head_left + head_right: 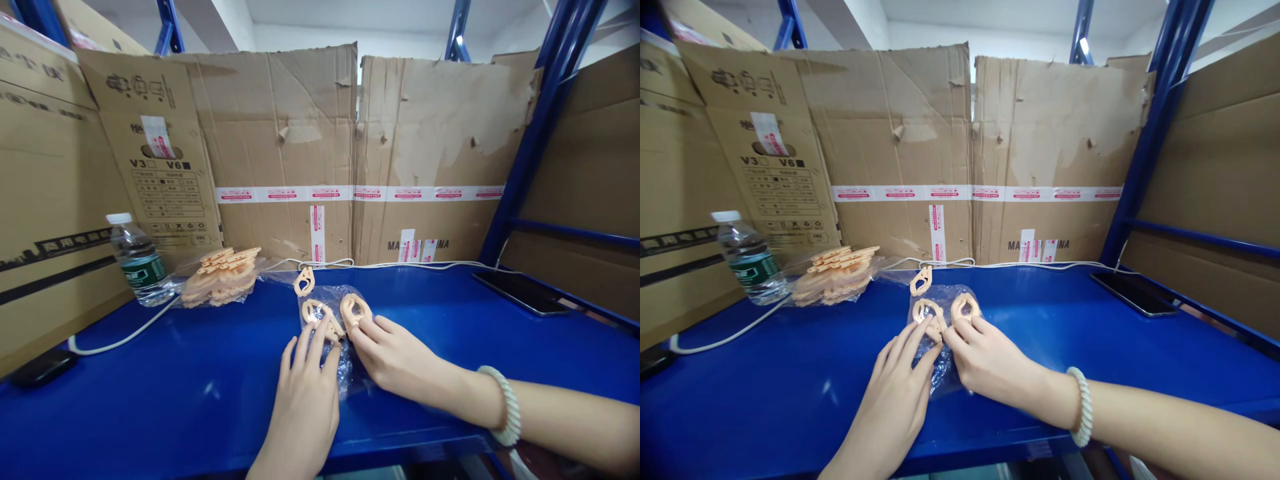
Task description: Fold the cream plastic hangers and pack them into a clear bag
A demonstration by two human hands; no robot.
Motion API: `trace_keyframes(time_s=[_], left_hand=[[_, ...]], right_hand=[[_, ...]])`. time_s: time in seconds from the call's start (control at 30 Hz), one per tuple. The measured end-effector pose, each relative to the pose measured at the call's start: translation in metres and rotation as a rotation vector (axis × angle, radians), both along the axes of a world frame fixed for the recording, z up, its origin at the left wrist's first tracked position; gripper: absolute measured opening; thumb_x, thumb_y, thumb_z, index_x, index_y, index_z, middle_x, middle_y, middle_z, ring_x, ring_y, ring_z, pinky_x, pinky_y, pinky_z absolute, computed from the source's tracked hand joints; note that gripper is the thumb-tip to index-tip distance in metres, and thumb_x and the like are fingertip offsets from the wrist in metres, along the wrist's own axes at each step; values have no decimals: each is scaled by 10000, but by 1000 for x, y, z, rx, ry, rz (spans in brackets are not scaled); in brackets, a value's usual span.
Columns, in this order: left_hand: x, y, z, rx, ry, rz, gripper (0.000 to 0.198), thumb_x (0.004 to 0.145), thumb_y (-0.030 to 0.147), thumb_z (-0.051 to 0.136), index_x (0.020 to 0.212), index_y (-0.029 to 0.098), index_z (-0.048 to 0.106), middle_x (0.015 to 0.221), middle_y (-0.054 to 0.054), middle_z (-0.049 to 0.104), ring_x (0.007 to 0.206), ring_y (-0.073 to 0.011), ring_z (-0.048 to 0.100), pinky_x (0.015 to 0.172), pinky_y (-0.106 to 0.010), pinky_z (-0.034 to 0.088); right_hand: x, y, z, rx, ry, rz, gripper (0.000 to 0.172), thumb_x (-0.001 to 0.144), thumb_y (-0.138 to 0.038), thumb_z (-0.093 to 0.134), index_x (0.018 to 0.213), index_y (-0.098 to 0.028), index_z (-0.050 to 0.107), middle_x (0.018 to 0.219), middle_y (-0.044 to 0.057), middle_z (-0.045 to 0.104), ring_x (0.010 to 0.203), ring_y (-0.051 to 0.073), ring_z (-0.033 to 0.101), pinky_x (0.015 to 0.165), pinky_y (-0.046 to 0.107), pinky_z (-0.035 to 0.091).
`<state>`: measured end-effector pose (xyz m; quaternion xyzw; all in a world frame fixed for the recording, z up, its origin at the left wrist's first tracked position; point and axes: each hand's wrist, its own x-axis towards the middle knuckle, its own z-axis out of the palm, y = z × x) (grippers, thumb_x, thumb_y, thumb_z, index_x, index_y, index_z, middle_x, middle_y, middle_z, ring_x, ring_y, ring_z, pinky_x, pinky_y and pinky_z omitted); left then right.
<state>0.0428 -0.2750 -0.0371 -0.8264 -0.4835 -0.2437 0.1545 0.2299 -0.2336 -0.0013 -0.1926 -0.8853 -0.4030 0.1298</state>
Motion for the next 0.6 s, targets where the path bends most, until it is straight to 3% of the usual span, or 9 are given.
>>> trace_keyframes(time_s=[0.13,0.3,0.43,0.6], left_hand=[[3,0,4,3,49,35,541,838,65,441,1364,178,501,1491,-148,410,1361,-366,372,1003,-582,425],[7,0,4,20,77,102,472,948,265,416,1410,173,452,1503,-133,393,1358,-370,374,1000,-594,425],[5,1,-1,34,74,127,491,961,358,405,1394,137,470,1446,-140,475,1325,-367,422,993,-600,434],[4,1,-1,37,40,96,451,946,325,428,1338,127,534,1394,-137,536,1263,-323,504,958,-530,495]], right_hand=[[1,-1,2,-7,-8,22,241,921,-99,499,830,-96,721,884,120,616,833,256,555,616,354,435],[-1,2,4,23,-7,84,261,925,-104,501,763,-119,705,795,91,583,761,225,512,628,353,406],[1,8,3,20,-14,83,238,902,-93,528,739,-123,700,826,92,574,817,247,512,695,378,408],[6,14,13,-81,23,142,241,927,-117,526,729,-136,663,863,101,577,860,245,508,706,360,419]])
